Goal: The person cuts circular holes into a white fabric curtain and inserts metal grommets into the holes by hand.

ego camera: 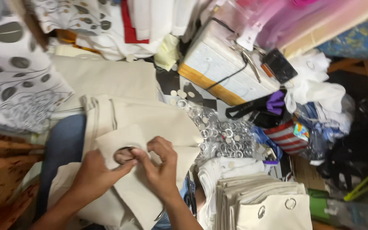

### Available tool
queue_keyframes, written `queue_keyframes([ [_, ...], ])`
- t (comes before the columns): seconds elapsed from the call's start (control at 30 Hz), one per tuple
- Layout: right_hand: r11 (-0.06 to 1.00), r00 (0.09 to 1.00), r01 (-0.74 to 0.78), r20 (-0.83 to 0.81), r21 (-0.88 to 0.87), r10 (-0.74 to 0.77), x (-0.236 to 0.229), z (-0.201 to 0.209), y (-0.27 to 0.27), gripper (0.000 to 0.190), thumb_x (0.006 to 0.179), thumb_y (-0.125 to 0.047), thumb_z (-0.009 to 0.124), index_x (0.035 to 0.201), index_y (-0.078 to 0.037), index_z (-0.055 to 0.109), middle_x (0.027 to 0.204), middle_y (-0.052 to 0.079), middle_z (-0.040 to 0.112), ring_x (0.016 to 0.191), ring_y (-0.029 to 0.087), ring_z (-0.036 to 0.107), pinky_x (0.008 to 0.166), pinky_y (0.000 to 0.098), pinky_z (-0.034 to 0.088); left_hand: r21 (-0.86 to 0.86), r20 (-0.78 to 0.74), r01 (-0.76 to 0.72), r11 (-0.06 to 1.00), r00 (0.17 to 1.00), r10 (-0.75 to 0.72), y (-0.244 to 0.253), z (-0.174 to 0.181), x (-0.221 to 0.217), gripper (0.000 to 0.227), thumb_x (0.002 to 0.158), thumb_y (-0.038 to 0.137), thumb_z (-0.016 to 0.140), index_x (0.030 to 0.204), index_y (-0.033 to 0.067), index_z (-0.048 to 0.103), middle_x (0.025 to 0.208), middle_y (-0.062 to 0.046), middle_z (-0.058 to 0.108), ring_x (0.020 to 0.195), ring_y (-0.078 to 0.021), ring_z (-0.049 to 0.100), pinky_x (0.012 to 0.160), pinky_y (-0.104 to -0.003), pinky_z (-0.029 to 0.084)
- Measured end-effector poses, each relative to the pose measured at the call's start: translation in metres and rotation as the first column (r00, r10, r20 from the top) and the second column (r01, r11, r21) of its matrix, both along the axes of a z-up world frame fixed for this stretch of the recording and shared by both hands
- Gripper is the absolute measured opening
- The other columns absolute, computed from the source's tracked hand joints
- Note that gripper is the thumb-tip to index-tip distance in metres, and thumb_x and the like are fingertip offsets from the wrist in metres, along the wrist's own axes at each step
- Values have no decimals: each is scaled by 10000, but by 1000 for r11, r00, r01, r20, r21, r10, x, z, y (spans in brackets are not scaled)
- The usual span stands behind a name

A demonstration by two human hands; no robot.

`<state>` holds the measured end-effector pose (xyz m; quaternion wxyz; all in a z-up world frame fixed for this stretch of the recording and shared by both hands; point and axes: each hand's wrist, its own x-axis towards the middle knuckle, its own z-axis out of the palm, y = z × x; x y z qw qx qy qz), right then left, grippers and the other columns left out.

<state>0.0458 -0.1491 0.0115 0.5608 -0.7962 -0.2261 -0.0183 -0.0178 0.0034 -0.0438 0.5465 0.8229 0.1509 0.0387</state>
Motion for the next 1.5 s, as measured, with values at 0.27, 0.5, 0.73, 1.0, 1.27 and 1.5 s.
queue_keyframes([
  [0.27, 982, 980, -135, -126, 135, 152, 45, -5, -38, 148, 1002, -205, 686, 960, -68, 723, 953, 87, 711, 916, 198, 680, 865, 309, 527, -208, -2, -175, 962, 984, 179, -4, 14, 30, 303, 757, 80, 855, 1039, 54, 747, 950, -64, 811, 911, -141, 744, 879, -275, 559],
  [0.5, 662, 740, 495, -126, -563, -661, 238, -326, -220, 180, 893, -246, 741, 1004, -145, 840, 893, 75, 816, 832, 256, 771, 737, 401, 585, -737, -392, -533, 415, 838, 379, -11, 2, 34, 382, 940, 13, 575, 1322, 31, 585, 1245, -147, 668, 1078, -260, 627, 977, -392, 508],
  [0.73, 458, 924, 360, 243, -813, -295, 265, -455, -229, 214, 872, -159, 594, 1028, -49, 692, 1080, 159, 673, 924, 446, 664, 624, 607, 545, -460, -542, -846, 269, 508, 670, -54, 44, 33, 305, 875, 68, 648, 1180, 75, 664, 1309, -13, 708, 1320, -100, 657, 1130, -278, 511],
  [1.0, 465, 822, 570, 482, -678, -304, 233, -445, -252, 135, 802, -204, 672, 893, -106, 679, 906, 98, 652, 689, 347, 627, 560, 509, 506, -721, -473, -614, 320, 774, 420, -44, -28, 12, 283, 1043, 31, 523, 1279, -86, 627, 1145, -285, 686, 977, -413, 630, 864, -493, 482],
  [1.27, 538, 715, 673, 262, -507, -648, 181, -371, -266, 224, 910, -174, 729, 1131, -214, 727, 1014, 54, 779, 841, 280, 742, 672, 439, 556, -753, -258, -440, 489, 881, 396, -38, -12, 40, 398, 837, 32, 704, 1230, -28, 691, 1179, -117, 716, 1051, -249, 647, 917, -371, 507],
  [1.5, 463, 829, 389, 84, -797, -552, 198, -369, -291, 255, 924, -146, 653, 1105, -99, 826, 961, 238, 788, 903, 402, 762, 844, 478, 581, -734, 162, -277, 620, 815, 556, 22, 7, 93, 310, 886, 185, 783, 1167, 86, 696, 1096, -17, 751, 992, -110, 685, 900, -288, 576],
])
